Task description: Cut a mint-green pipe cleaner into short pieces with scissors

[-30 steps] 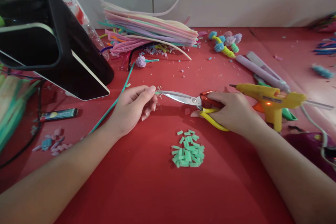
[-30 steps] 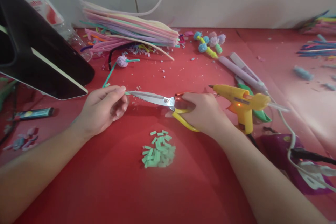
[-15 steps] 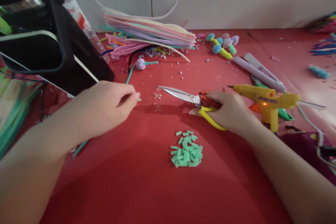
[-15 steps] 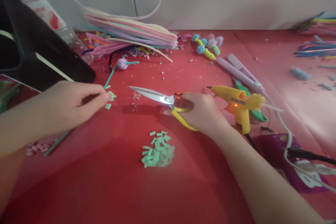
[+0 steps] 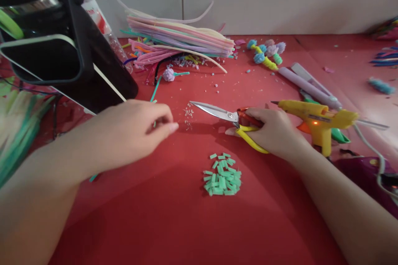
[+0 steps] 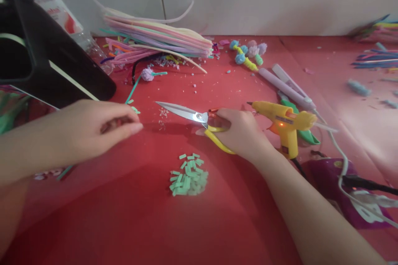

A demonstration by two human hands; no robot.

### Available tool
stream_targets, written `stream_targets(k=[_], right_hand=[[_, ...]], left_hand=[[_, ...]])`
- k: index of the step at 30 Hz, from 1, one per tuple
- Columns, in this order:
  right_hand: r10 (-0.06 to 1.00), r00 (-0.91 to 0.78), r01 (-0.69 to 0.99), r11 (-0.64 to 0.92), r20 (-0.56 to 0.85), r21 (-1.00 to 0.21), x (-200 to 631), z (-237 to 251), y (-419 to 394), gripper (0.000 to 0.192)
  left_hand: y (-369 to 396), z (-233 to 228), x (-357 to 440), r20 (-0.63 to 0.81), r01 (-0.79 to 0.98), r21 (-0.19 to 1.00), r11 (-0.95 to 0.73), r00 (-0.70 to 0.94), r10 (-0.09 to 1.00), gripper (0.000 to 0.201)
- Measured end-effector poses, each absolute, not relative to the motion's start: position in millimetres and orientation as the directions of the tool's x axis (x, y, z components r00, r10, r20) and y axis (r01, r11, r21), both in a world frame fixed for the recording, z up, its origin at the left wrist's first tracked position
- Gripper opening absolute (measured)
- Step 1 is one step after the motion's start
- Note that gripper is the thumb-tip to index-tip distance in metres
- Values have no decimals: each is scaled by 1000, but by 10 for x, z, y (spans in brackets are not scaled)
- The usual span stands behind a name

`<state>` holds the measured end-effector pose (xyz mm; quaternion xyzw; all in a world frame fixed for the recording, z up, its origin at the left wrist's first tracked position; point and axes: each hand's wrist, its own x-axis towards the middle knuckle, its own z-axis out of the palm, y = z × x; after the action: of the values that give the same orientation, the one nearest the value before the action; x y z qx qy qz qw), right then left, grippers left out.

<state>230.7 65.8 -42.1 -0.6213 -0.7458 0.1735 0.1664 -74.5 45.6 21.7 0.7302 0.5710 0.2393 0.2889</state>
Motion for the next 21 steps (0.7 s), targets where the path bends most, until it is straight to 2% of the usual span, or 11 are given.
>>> stream_targets(k=[1, 3, 8, 12, 15, 19, 21], right_hand=[[984, -176, 868, 174, 39, -464, 2304, -419, 658, 63], [984, -174, 869, 173, 41, -463, 2301, -419, 661, 64], [987, -157, 875, 148, 19, -460, 2311, -432, 669, 63], [986, -166, 865, 162, 34, -475, 2316, -436, 670, 60], [983, -172, 857, 179, 58, -484, 2300, -420, 669, 62], [983, -173, 841, 180, 61, -510, 2286, -402, 668, 62], [983, -174, 842, 178, 56, -510, 2294, -409, 669, 61]], left_hand=[[409, 202, -671, -46, 762, 580, -287, 383, 923, 15], [306, 165, -512, -100, 788, 447, -424, 515, 851, 6], [122, 44, -174, -247, 767, 389, -510, 620, 745, 11], [79, -101, -41, -113, 785, 324, -528, 586, 802, 19], [66, -196, -15, -24, 779, 257, -572, 597, 802, 18], [68, -262, -22, -32, 762, 231, -604, 627, 778, 20], [94, -269, -34, -31, 766, 260, -588, 615, 788, 23]])
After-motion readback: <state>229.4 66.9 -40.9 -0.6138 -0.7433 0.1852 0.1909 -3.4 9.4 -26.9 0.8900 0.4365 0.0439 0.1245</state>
